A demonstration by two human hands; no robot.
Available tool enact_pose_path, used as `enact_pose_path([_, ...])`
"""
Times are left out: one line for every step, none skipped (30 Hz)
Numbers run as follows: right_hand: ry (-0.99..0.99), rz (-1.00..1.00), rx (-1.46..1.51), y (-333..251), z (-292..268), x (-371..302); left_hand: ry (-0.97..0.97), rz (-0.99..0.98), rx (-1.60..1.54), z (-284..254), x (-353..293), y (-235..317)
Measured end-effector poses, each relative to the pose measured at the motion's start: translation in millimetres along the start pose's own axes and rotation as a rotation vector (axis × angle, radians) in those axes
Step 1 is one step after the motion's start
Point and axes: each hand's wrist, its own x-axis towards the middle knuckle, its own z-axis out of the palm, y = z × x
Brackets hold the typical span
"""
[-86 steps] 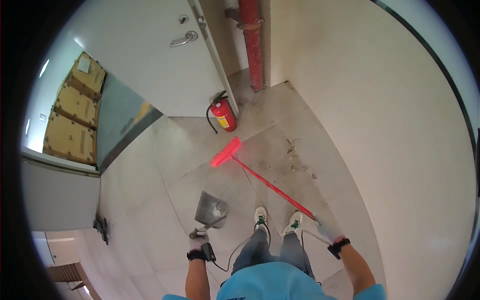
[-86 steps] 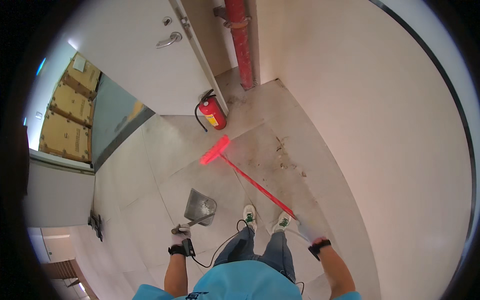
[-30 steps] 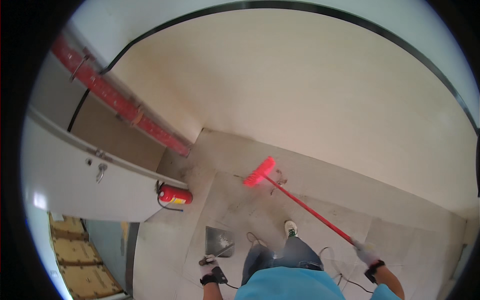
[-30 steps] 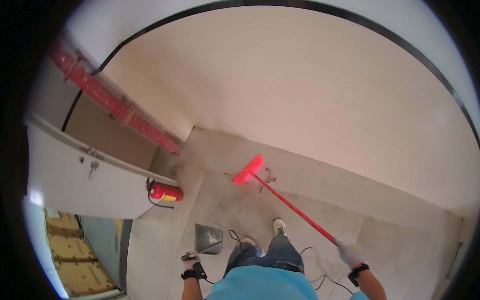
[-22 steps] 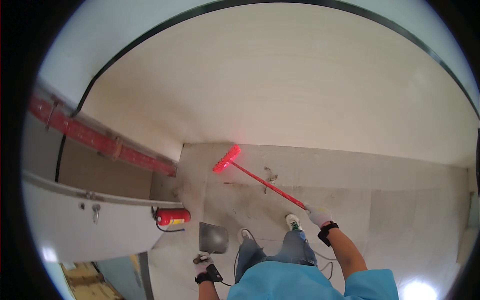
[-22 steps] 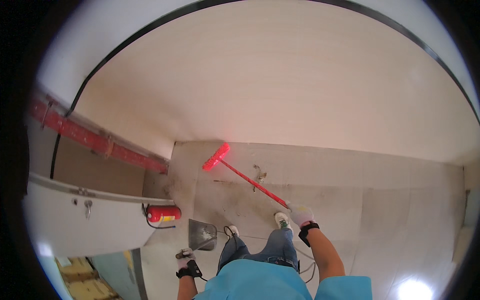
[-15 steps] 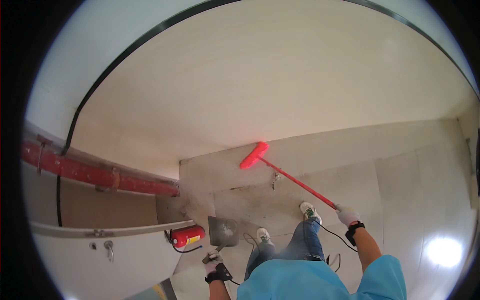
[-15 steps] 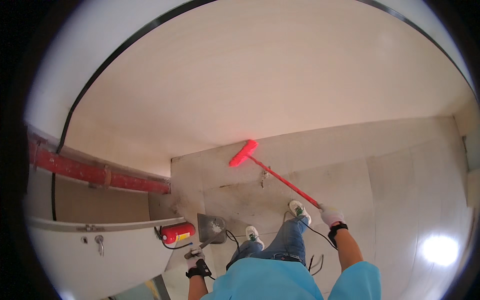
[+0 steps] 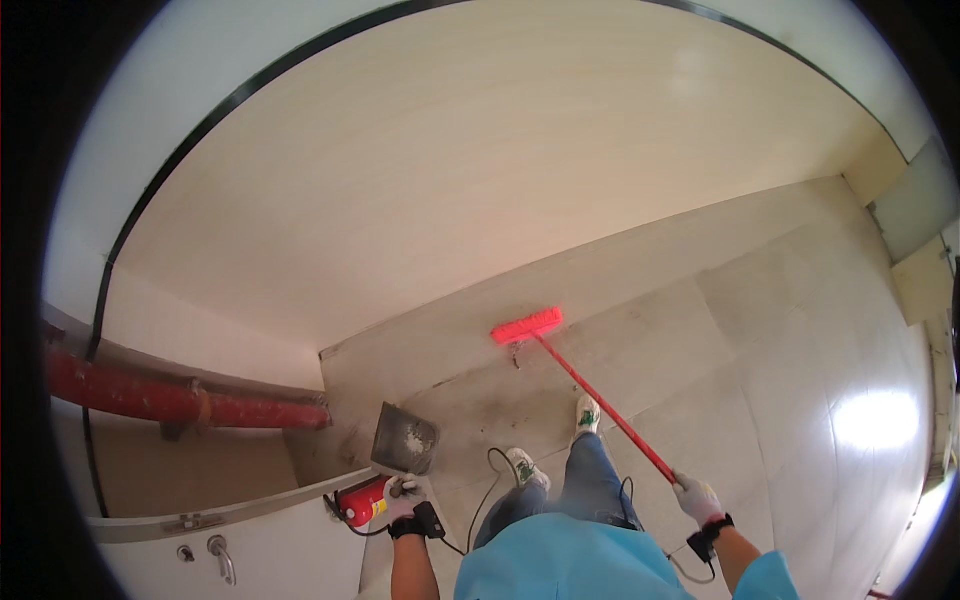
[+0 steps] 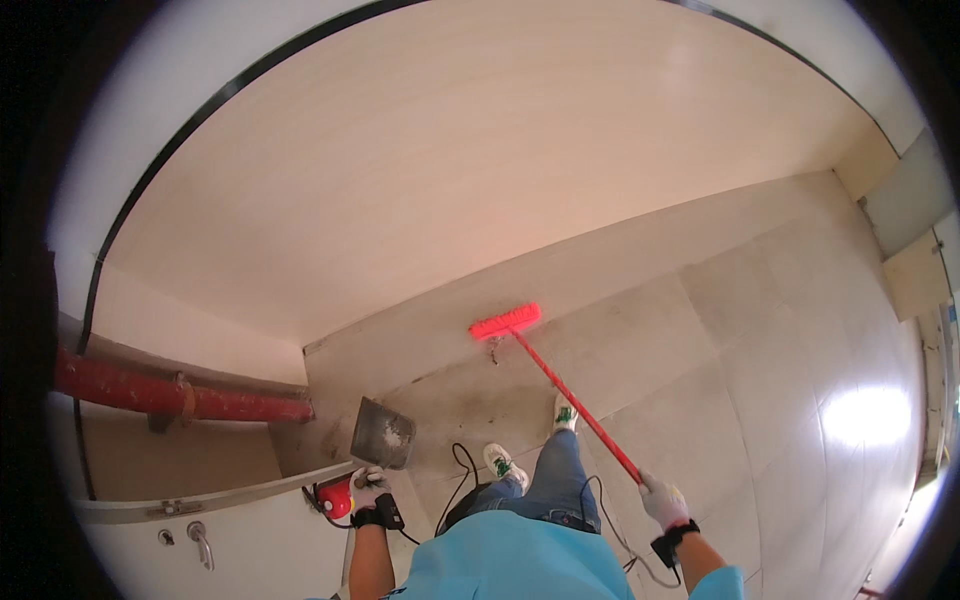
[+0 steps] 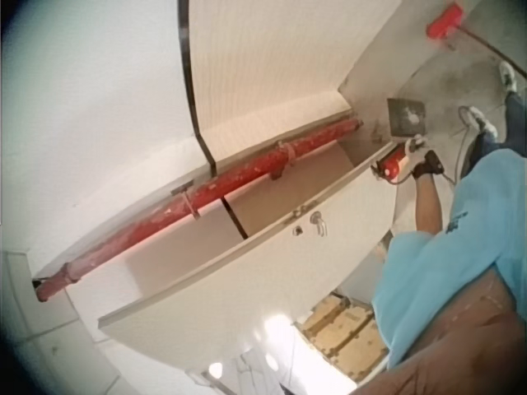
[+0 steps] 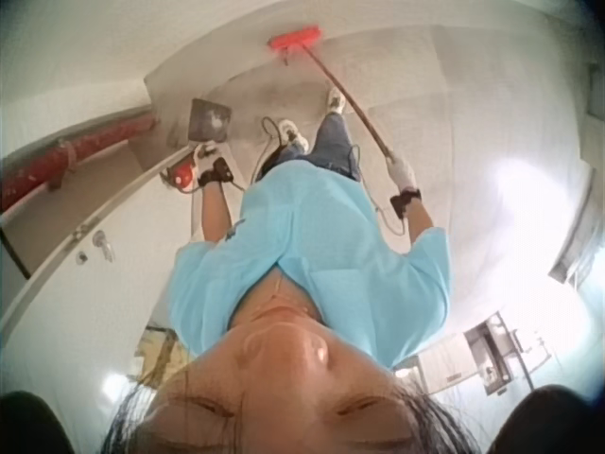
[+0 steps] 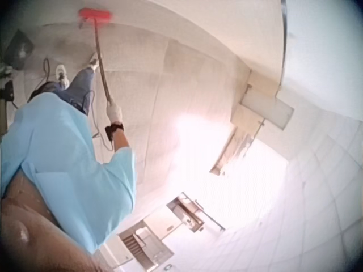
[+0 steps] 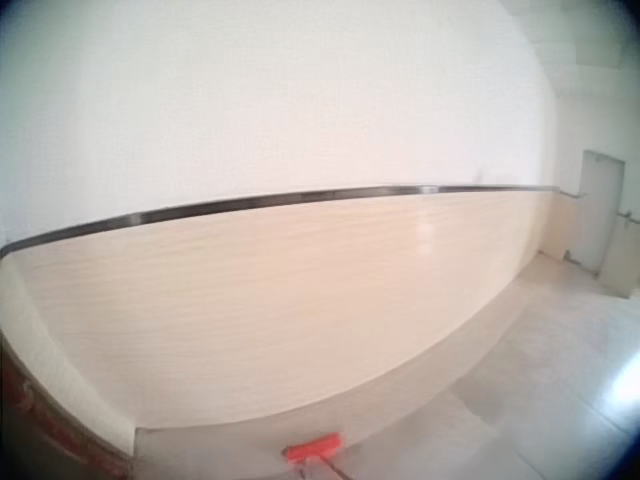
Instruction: Sweeping dust and debris from the floor into a dustpan in a corridor.
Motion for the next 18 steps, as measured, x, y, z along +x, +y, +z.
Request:
enact_pose_path([0.006,0.025,0.01,7.4,6.1,-20.5,-0.001,-0.003,0.002,-9.1,0.6,1.2])
enact_pose_path([0.013,0.031,0.013,13.7,16.6,-28.1,-0.025,-0.048,-0.013,-19.7,-2.2,4.3])
enact_pose_path([0.026,0.019,0.029,16.5,17.6,-34.2,-0.032,-0.065,-0.01,-21.4,-3.4,3.2])
enact_pose_path([0.041,0.006,0.05,11.1,13.7,-37.0,-0.075,-0.124,-0.038,-16.1,-2.4,3.4])
enact_pose_path([0.042,0.01,0.064,-1.6,8.6,-27.9,-0.118,-0.185,-0.065,-10.5,-1.9,2.4])
enact_pose_path([0.044,0.022,0.08,-18.9,4.6,-15.4,-0.105,-0.15,-0.05,-7.8,-4.2,-2.5])
enact_pose_path([0.038,-0.03,0.089,-34.8,8.3,4.6,-0.124,-0.095,0.024,-30.5,11.7,20.3])
enact_pose_path([0.05,-0.043,0.097,-40.5,12.5,30.4,-0.131,-0.281,-0.037,-33.2,16.8,23.6])
enact_pose_path([0.084,-0.073,0.097,-50.7,10.7,53.2,-0.042,-0.173,0.135,-21.9,11.0,10.0])
enact_pose_path([-0.015,-0.041,0.064,-77.9,8.3,75.4,-0.13,-0.261,-0.025,-40.7,17.7,30.8])
enact_pose_path([0.024,-0.031,0.113,-70.6,24.4,106.2,-0.144,-0.375,0.02,-33.0,12.5,25.1])
enact_pose_path([0.017,-0.001,0.147,-81.3,23.2,113.7,-0.108,-0.19,0.02,-24.2,3.6,8.7])
enact_pose_path([0.009,0.04,0.179,-75.6,19.3,119.4,-0.146,-0.903,0.195,24.1,-35.9,-1.8])
enact_pose_path([0.02,0.047,0.189,-71.4,21.6,115.3,-0.168,-0.964,0.223,36.6,-51.1,0.5])
enact_pose_path([-0.018,0.066,0.22,-64.7,26.4,104.6,-0.156,-0.919,0.209,32.9,-47.6,-3.7])
enact_pose_path([-0.055,0.087,0.249,-55.0,27.4,96.5,-0.145,-0.85,0.199,25.9,-37.9,-11.4])
enact_pose_path([-0.151,-0.064,0.159,-66.3,0.9,56.6,-0.132,-0.758,0.169,12.9,-32.6,-5.9])
enact_pose_path([-0.156,-0.038,0.192,-68.1,-5.0,25.2,-0.133,-0.706,0.162,6.8,-25.7,-0.6])
